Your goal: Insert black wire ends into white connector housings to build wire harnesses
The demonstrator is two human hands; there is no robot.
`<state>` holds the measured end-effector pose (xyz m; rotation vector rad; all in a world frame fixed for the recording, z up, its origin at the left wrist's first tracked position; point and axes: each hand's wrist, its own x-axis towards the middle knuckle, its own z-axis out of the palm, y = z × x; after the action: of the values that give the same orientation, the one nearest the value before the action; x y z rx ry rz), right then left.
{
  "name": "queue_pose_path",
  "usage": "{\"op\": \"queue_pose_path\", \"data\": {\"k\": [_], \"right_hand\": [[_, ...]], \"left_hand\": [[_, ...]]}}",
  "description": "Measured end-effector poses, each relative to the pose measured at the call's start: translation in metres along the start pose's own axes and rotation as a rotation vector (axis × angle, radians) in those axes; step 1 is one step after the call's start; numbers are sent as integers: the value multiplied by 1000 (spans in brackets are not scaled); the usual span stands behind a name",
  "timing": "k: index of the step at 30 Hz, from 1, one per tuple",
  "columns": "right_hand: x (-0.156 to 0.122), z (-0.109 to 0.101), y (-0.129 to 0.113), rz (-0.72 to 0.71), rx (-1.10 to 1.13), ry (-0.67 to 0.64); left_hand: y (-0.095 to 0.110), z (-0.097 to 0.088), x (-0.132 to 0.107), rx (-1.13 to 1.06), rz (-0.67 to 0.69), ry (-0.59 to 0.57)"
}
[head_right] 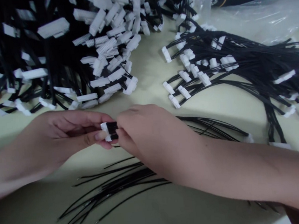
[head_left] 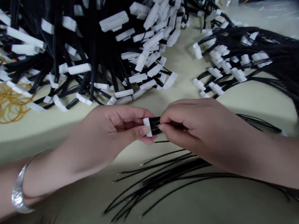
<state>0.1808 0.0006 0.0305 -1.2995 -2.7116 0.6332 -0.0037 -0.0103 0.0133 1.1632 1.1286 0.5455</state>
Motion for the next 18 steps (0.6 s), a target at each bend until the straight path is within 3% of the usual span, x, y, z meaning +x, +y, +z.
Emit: {"op": "queue_pose_path", "data": {"k": [5,10,13,18], "right_hand": [[-3,-3,1,-26,43,20],[-29,-15,-8,-77,-210,215],[-37,-8,-13,-85,-210,73],[-23,10,-9,-45,-73,-128]], "left_hand": [[-4,-2,0,-26,36,-20],[-9,-4,1,-115,49,23],[-8,-4,1,-199,64,66],[-6,-5,1,-139,119,89]]}}
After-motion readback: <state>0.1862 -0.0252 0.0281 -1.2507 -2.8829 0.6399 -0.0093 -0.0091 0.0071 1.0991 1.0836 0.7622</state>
